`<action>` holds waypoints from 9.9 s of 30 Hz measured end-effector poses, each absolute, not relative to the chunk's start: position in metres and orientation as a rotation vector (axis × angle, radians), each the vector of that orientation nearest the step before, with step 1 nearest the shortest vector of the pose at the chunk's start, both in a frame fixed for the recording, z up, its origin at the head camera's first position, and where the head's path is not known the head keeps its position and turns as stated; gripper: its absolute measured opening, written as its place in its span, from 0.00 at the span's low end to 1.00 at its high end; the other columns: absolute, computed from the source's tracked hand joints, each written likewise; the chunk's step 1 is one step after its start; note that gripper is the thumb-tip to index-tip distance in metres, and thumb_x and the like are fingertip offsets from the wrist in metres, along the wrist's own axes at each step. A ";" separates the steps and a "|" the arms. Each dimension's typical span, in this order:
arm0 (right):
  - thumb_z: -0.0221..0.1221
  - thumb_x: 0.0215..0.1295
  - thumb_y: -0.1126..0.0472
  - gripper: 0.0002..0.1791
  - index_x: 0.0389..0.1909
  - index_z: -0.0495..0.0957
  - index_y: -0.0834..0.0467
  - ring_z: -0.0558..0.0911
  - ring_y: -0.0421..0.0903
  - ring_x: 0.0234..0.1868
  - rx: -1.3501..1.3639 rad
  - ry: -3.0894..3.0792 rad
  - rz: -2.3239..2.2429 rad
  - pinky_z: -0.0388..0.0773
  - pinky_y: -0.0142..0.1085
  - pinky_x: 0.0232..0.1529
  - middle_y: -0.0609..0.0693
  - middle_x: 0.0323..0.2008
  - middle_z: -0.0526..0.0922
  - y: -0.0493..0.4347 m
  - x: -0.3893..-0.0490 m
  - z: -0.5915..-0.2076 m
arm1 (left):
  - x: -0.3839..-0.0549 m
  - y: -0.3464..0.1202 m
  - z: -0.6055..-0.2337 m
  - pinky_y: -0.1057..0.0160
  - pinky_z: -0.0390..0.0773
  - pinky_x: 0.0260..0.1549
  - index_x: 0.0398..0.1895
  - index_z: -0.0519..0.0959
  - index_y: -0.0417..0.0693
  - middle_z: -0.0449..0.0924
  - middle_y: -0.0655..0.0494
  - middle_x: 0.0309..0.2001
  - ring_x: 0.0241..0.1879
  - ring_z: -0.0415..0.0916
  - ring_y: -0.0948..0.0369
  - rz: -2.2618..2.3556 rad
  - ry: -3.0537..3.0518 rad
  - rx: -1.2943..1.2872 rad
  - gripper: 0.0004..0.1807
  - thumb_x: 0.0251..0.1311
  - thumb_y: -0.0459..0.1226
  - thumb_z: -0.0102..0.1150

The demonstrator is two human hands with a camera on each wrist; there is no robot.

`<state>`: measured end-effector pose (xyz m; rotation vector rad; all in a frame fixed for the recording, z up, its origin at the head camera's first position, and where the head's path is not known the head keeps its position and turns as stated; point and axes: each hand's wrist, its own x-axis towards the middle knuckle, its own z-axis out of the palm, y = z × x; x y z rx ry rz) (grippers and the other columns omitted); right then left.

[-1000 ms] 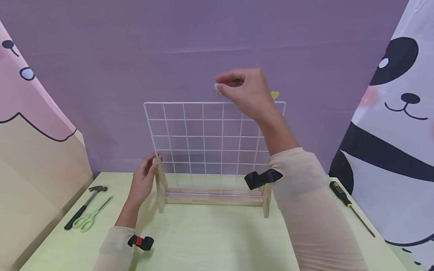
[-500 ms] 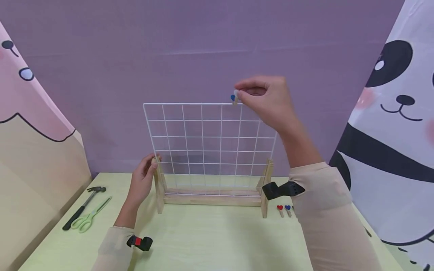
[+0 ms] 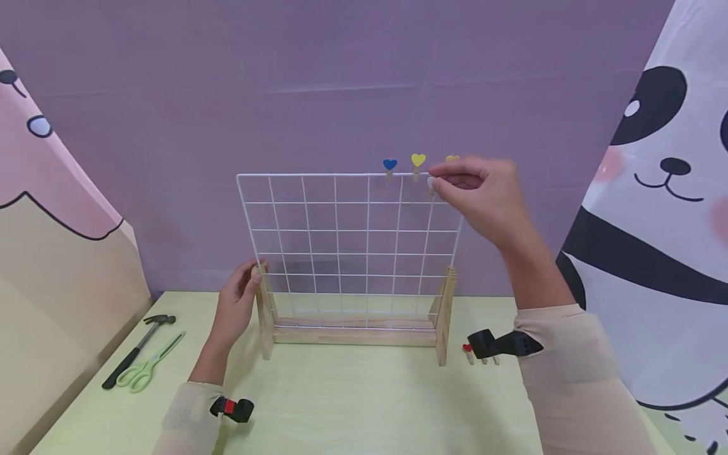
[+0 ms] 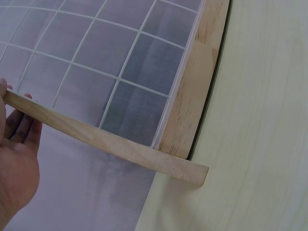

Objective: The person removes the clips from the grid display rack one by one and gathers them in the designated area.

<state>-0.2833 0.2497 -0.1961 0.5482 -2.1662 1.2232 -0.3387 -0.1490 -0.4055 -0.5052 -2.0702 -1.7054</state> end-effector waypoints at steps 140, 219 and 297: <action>0.60 0.74 0.65 0.17 0.61 0.80 0.62 0.86 0.25 0.44 0.177 -2.065 1.713 0.77 0.15 0.46 0.32 0.46 0.89 0.394 -0.268 -0.408 | -0.368 -0.155 -0.433 0.79 0.74 0.52 0.70 0.72 0.46 0.78 0.37 0.65 0.62 0.77 0.50 -1.685 -2.021 -0.521 0.20 0.79 0.39 0.50; 0.64 0.71 0.60 0.14 0.54 0.85 0.62 0.86 0.37 0.47 0.639 -2.213 1.395 0.78 0.20 0.42 0.39 0.42 0.90 0.224 -0.313 -0.150 | -0.341 -0.146 -0.407 0.77 0.75 0.53 0.71 0.71 0.38 0.80 0.40 0.64 0.62 0.77 0.49 -1.672 -2.083 -0.466 0.21 0.79 0.35 0.49; 0.67 0.67 0.66 0.11 0.48 0.88 0.60 0.87 0.33 0.41 0.653 -2.157 1.304 0.80 0.21 0.47 0.36 0.39 0.90 0.225 -0.294 -0.169 | -0.339 -0.145 -0.407 0.75 0.75 0.54 0.71 0.70 0.37 0.80 0.37 0.64 0.64 0.76 0.41 -1.661 -2.074 -0.504 0.21 0.79 0.34 0.49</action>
